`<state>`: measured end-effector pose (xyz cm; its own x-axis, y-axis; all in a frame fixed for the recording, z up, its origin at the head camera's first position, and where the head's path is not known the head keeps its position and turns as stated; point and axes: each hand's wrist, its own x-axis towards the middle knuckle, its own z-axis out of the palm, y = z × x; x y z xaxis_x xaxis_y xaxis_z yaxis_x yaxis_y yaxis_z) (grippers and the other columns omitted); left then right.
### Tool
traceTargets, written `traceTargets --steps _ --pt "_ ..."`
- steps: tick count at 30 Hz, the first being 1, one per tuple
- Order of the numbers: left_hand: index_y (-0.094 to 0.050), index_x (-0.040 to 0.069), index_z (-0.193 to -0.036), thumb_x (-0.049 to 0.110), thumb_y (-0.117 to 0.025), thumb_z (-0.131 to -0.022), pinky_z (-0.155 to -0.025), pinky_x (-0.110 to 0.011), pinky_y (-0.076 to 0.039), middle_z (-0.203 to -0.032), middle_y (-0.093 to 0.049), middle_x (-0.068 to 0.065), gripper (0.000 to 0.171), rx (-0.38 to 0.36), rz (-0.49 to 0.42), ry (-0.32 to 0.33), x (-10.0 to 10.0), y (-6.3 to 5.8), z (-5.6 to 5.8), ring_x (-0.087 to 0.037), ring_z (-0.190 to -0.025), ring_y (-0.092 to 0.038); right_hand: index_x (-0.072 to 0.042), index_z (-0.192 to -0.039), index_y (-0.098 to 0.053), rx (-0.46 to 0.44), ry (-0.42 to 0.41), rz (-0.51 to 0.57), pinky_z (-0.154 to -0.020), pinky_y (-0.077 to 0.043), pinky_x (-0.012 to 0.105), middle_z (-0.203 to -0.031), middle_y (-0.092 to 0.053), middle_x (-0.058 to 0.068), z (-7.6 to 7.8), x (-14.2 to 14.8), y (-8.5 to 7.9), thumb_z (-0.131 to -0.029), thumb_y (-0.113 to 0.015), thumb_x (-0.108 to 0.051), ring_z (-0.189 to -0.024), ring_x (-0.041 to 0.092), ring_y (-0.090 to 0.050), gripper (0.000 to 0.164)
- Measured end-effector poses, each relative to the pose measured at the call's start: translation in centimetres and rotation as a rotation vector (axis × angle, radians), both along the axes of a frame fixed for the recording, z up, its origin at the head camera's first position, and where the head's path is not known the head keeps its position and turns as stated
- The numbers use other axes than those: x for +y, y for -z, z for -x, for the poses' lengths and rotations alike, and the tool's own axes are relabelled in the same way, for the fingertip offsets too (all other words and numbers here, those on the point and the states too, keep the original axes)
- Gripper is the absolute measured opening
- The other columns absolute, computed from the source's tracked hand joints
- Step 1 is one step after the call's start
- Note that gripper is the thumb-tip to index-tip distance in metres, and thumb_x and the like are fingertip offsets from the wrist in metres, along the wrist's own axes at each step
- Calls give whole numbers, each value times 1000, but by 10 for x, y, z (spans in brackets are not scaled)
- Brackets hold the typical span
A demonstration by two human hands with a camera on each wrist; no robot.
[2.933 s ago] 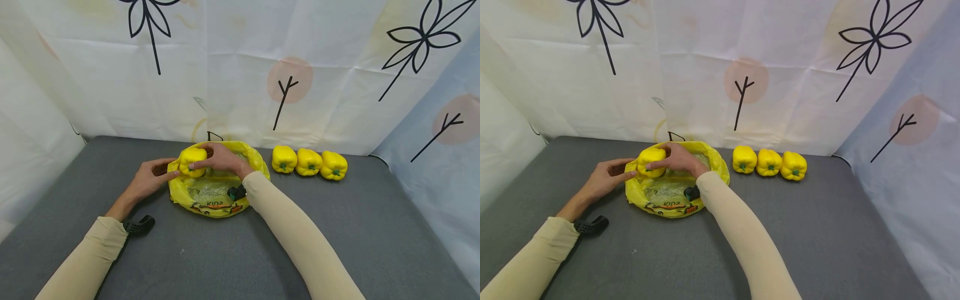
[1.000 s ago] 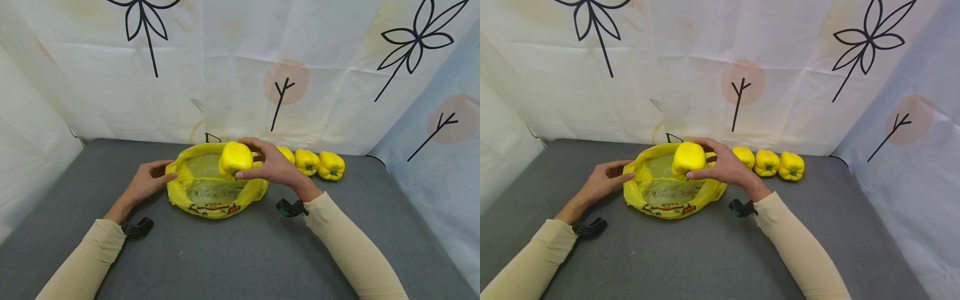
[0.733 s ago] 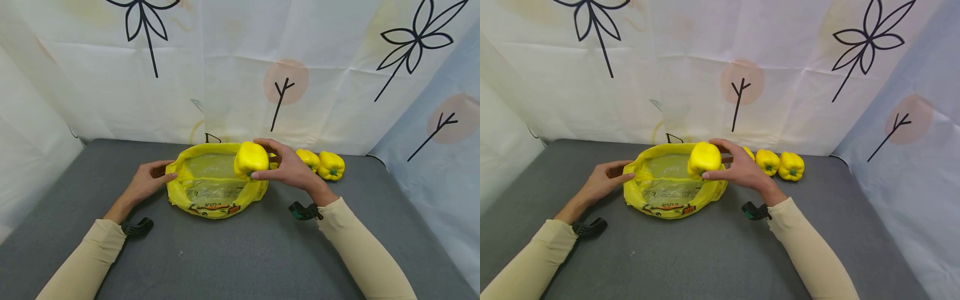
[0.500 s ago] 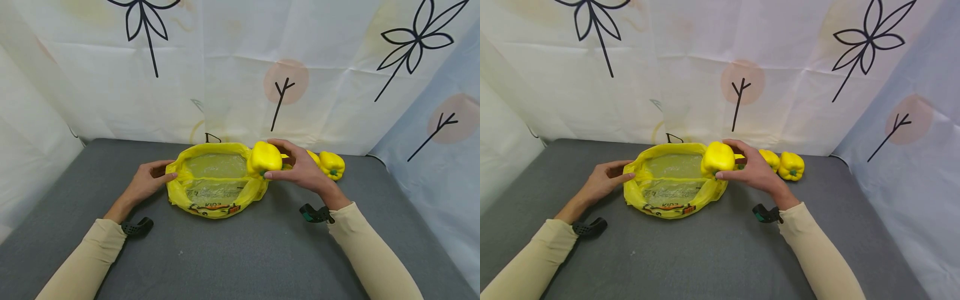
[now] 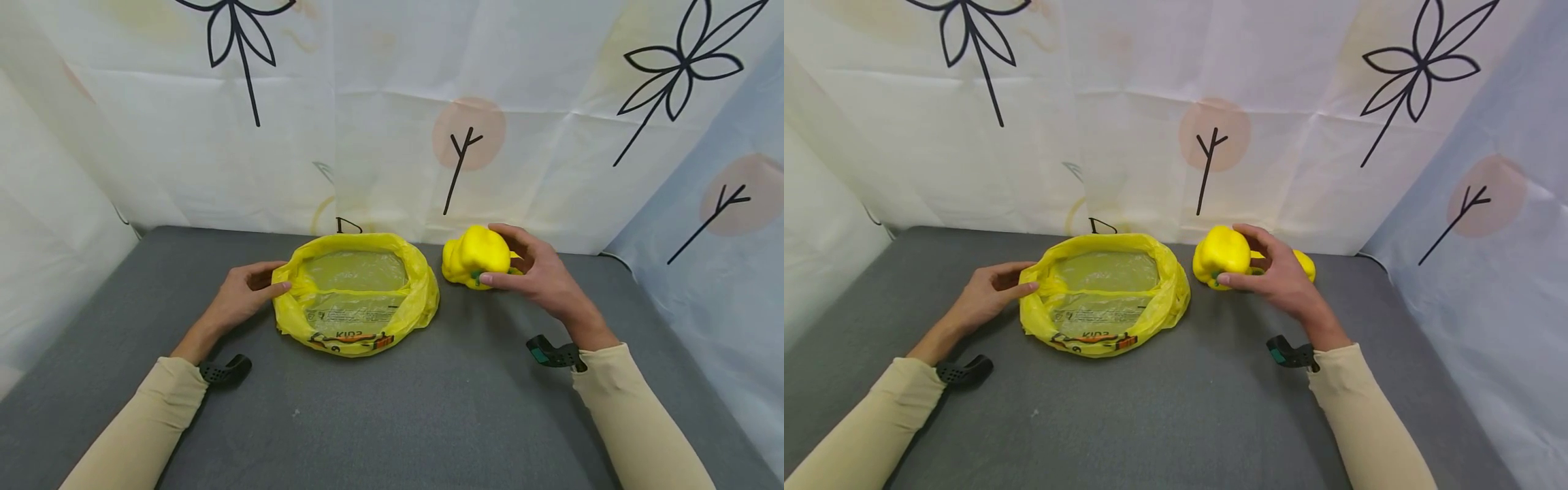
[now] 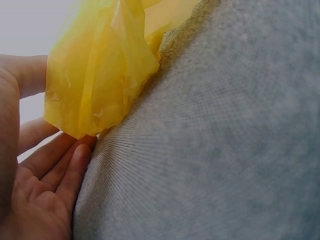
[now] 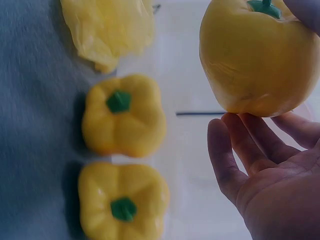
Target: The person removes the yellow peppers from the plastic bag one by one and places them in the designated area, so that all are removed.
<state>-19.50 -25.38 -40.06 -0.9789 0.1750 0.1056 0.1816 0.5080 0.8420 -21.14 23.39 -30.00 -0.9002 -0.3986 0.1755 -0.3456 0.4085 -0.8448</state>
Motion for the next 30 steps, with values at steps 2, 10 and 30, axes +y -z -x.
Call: traceTargets --steps 2,10,30 --pt "-49 2 -149 30 -65 -102 -101 -54 -47 -144 -54 -23 57 -2 0 0 0 0 0 -38 -129 -55 -7 -157 -36 9 22 -4 -100 -45 22 -152 -41 10 -1 6 -2 -92 -77 -11 -126 22 -49 76" --pt "-50 2 -149 29 -66 -102 -99 -50 -48 -144 -55 -22 57 5 4 2 -1 0 0 -37 -128 -56 -4 -158 -33 17 51 7 -95 -45 14 -154 -38 17 -7 25 -2 -94 -74 -7 -125 14 -47 76" --pt "-51 1 -148 29 -66 -102 -88 -18 -48 -141 -56 -23 56 11 5 -4 0 2 1 -38 -125 -57 -13 -162 -27 -1 237 -25 -89 -45 10 -159 -33 15 -6 69 5 -100 -69 -17 -134 22 -45 75"
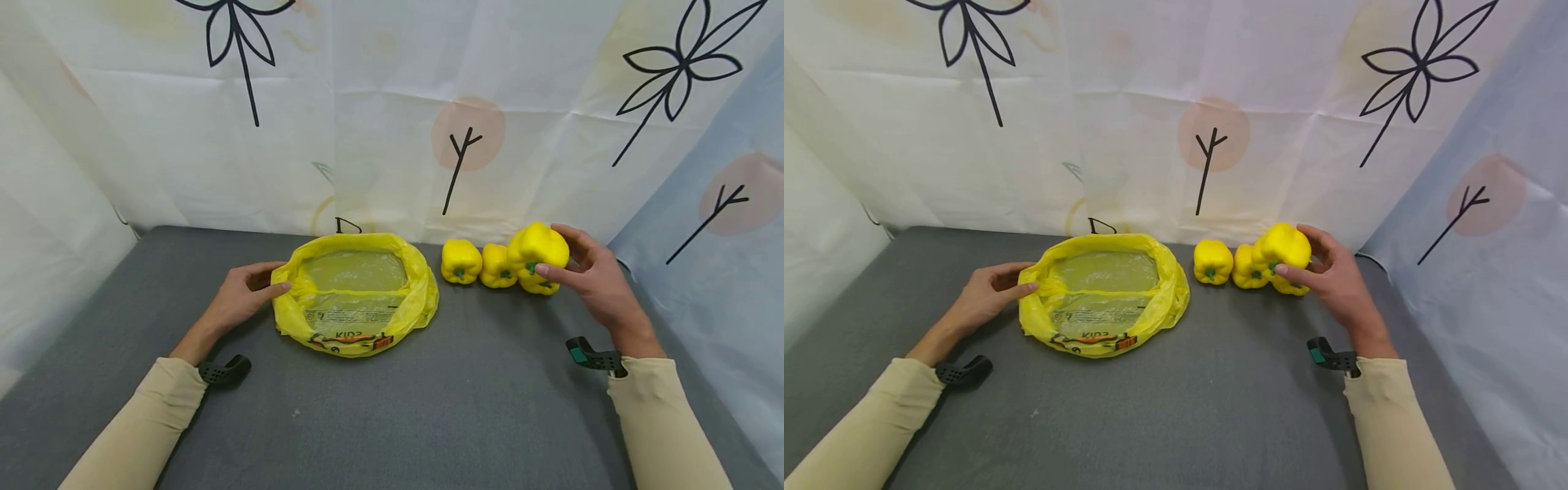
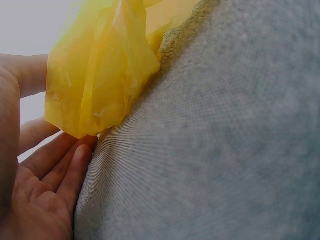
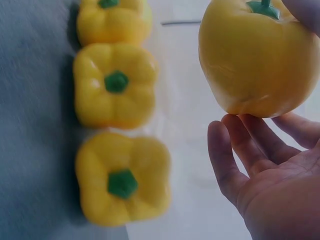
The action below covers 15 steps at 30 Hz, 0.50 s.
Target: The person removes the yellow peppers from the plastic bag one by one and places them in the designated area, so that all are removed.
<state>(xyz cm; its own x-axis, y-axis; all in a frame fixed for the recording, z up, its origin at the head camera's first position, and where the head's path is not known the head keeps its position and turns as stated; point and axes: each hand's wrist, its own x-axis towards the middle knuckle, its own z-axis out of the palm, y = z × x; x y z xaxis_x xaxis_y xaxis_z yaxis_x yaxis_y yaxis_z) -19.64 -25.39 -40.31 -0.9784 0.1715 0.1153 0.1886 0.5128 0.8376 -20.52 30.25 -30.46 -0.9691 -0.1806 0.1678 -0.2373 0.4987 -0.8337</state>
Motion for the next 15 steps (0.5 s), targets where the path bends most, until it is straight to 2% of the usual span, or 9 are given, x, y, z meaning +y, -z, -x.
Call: traceTargets --steps 5,8,15 --pt "-50 1 -148 29 -66 -102 -90 -24 -50 -141 -56 -23 57 -2 4 0 0 -2 -1 -38 -125 -57 -10 -160 -32 8 27 175 -89 -44 10 -154 -38 6 2 17 1 -98 -68 -7 -128 13 -45 72" --pt "-50 1 -149 30 -66 -102 -92 -26 -51 -142 -56 -23 58 -4 7 1 0 -3 -1 -38 -126 -57 -8 -159 -33 24 29 269 -90 -43 10 -152 -40 5 3 25 3 -97 -68 -3 -127 13 -44 71" --pt "-49 1 -150 30 -65 -102 -99 -48 -49 -144 -54 -24 58 -8 2 4 0 -2 -1 -39 -128 -55 -11 -162 -27 22 132 208 -98 -38 11 -160 -31 7 6 42 7 -99 -68 -9 -142 17 -30 75"
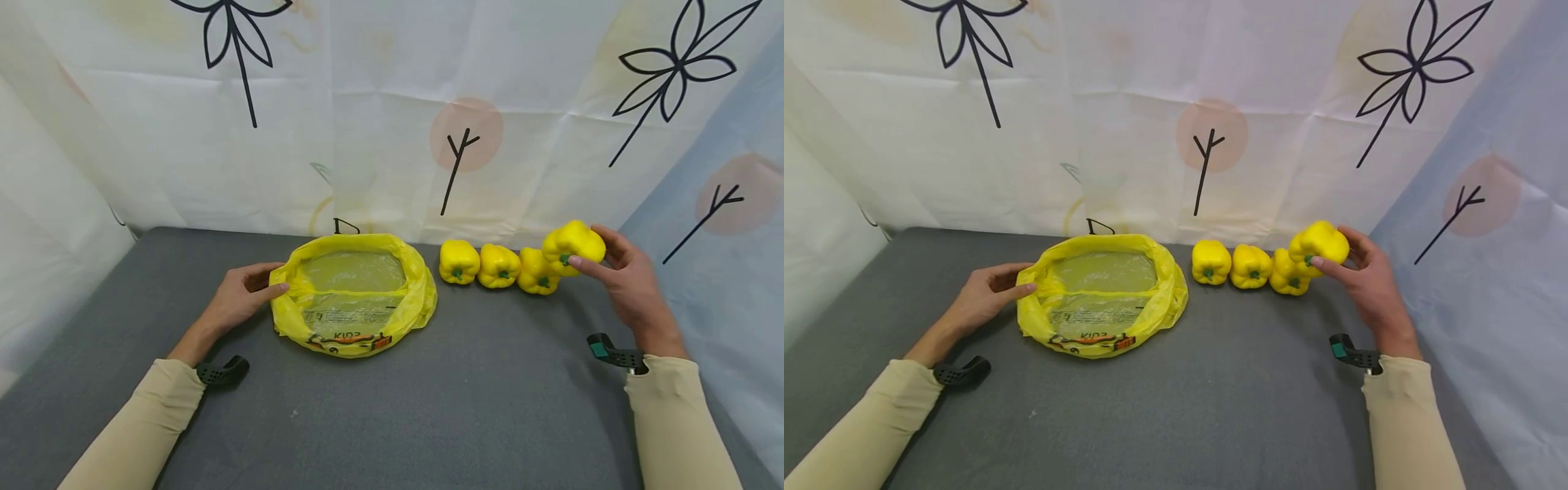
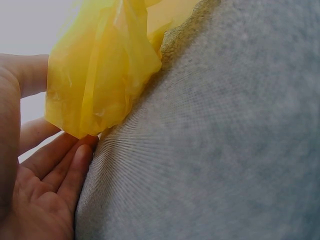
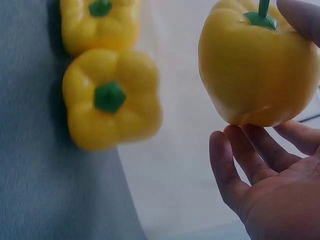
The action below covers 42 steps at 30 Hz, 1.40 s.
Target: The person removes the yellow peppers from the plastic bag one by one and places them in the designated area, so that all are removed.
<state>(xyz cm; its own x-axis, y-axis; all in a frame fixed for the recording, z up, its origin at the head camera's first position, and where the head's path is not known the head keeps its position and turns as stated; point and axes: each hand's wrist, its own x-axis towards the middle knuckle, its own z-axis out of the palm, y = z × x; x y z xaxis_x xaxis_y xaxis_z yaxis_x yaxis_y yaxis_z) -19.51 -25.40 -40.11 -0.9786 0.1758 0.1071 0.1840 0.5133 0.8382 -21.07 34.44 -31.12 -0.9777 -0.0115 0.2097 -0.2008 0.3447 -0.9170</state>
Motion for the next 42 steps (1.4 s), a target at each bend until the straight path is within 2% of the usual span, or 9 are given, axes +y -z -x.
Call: traceTargets --steps 5,11,16,20,24,28,31,36,42 --pt "-49 1 -149 30 -66 -102 -100 -51 -48 -144 -54 -24 58 -1 -4 0 0 1 0 -39 -129 -55 -10 -161 -28 -25 88 30 -98 -38 11 -156 -34 8 3 9 5 -98 -71 -14 -137 18 -33 77" --pt "-49 1 -149 29 -66 -102 -100 -47 -49 -144 -54 -24 57 -1 -9 1 0 2 1 -39 -129 -55 -7 -158 -35 -17 107 178 -87 -42 10 -132 -47 -10 3 19 11 -94 -74 -10 -113 6 -46 75" --pt "-49 0 -149 29 -65 -102 -101 -54 -47 -145 -53 -24 57 -1 -7 1 0 2 0 -40 -129 -54 -8 -145 -50 -18 130 227 -80 -46 7 -123 -50 -10 6 29 19 -94 -75 -9 -106 8 -49 57" --pt "-49 1 -149 29 -65 -102 -99 -43 -50 -144 -53 -24 57 1 -9 4 0 2 0 -39 -129 -55 -13 -134 -52 -49 156 237 -77 -48 7 -119 -51 -9 8 38 30 -93 -75 -10 -103 7 -49 47" --pt "-49 1 -149 29 -65 -102 -97 -35 -51 -145 -53 -23 57 0 -15 4 -1 2 -1 -39 -129 -55 -8 -150 -42 -113 180 235 -76 -49 7 -117 -50 -12 9 46 41 -93 -76 -13 -102 5 -49 66" --pt "-49 1 -150 29 -65 -102 -100 -47 -49 -145 -52 -24 57 -2 -16 2 0 2 -1 -40 -130 -54 -1 -161 -20 -195 200 219 -75 -49 7 -116 -49 -14 11 52 50 -93 -77 -19 -100 1 -48 91" --pt "-49 1 -150 29 -65 -102 -101 -54 -46 -145 -52 -24 57 0 -10 1 0 2 -1 -40 -130 -54 0 -162 -15 -230 174 243 -75 -50 9 -117 -48 -14 13 55 57 -94 -76 -18 -99 -1 -50 93" --pt "-49 1 -150 29 -65 -102 -101 -56 -46 -145 -53 -24 57 0 -10 5 0 2 0 -40 -129 -54 0 -162 -14 -239 104 281 -79 -48 8 -117 -48 -16 14 58 66 -97 -72 -12 -100 -3 -51 88" --pt "-49 1 -149 29 -65 -102 -101 -56 -46 -145 -53 -24 57 1 -9 4 1 1 0 -40 -129 -54 -10 -153 -34 -237 56 279 -83 -44 9 -117 -49 -16 13 56 68 -98 -69 -13 -103 -1 -50 66"
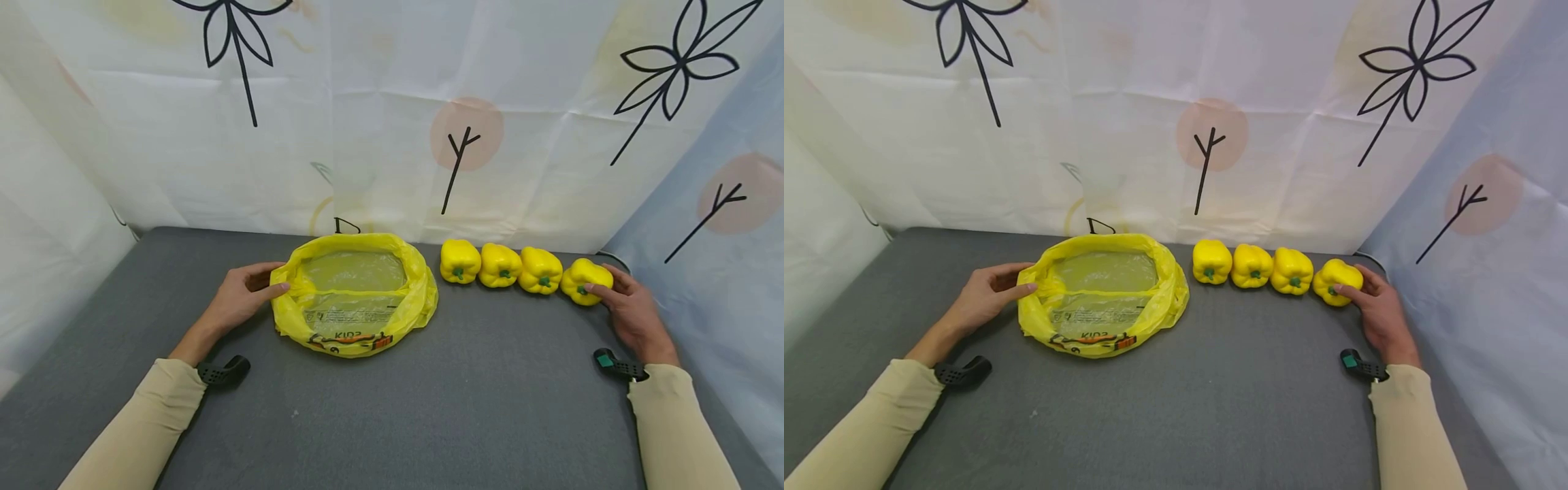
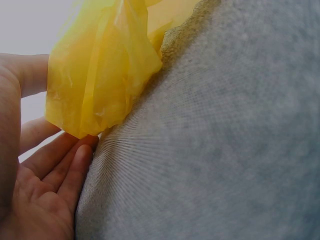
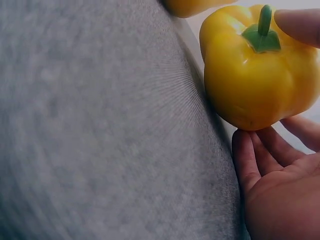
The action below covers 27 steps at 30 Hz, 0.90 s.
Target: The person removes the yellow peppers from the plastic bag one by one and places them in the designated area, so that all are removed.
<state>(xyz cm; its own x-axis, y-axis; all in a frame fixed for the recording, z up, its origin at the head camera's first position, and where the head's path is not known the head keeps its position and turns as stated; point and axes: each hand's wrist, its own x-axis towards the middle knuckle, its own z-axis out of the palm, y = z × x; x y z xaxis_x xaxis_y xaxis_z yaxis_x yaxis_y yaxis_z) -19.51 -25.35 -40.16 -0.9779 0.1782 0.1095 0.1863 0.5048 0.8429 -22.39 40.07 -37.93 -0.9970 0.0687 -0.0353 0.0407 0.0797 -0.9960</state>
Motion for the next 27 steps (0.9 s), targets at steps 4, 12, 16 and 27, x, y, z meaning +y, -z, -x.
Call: traceTargets --steps 4,12,16,27 --pt "-49 1 -149 29 -65 -102 -101 -55 -46 -144 -54 -24 57 2 4 -4 0 -1 0 -39 -128 -55 -15 -142 -44 22 -11 19 -82 -45 8 -118 -50 -13 0 -1 1 -99 -68 -11 -103 1 -50 50" --pt "-48 0 -150 29 -65 -102 -102 -58 -46 -145 -53 -25 58 -7 -2 -1 1 0 1 -41 -130 -53 -7 -154 -39 44 5 -32 -84 -43 11 -116 -55 -16 2 -2 5 -99 -69 -15 -103 1 -51 64" --pt "-49 0 -149 29 -65 -102 -101 -57 -46 -144 -53 -25 58 -4 -5 0 1 0 1 -41 -129 -54 -3 -159 -31 46 14 -57 -83 -42 10 -116 -53 -16 3 -3 7 -99 -69 -16 -104 0 -50 72" --pt "-48 -1 -150 30 -65 -102 -101 -53 -47 -145 -52 -25 59 -6 9 -4 0 -1 0 -40 -130 -53 0 -160 -26 44 14 -92 -85 -39 12 -114 -55 -20 7 -3 10 -101 -67 -19 -105 -2 -50 74"
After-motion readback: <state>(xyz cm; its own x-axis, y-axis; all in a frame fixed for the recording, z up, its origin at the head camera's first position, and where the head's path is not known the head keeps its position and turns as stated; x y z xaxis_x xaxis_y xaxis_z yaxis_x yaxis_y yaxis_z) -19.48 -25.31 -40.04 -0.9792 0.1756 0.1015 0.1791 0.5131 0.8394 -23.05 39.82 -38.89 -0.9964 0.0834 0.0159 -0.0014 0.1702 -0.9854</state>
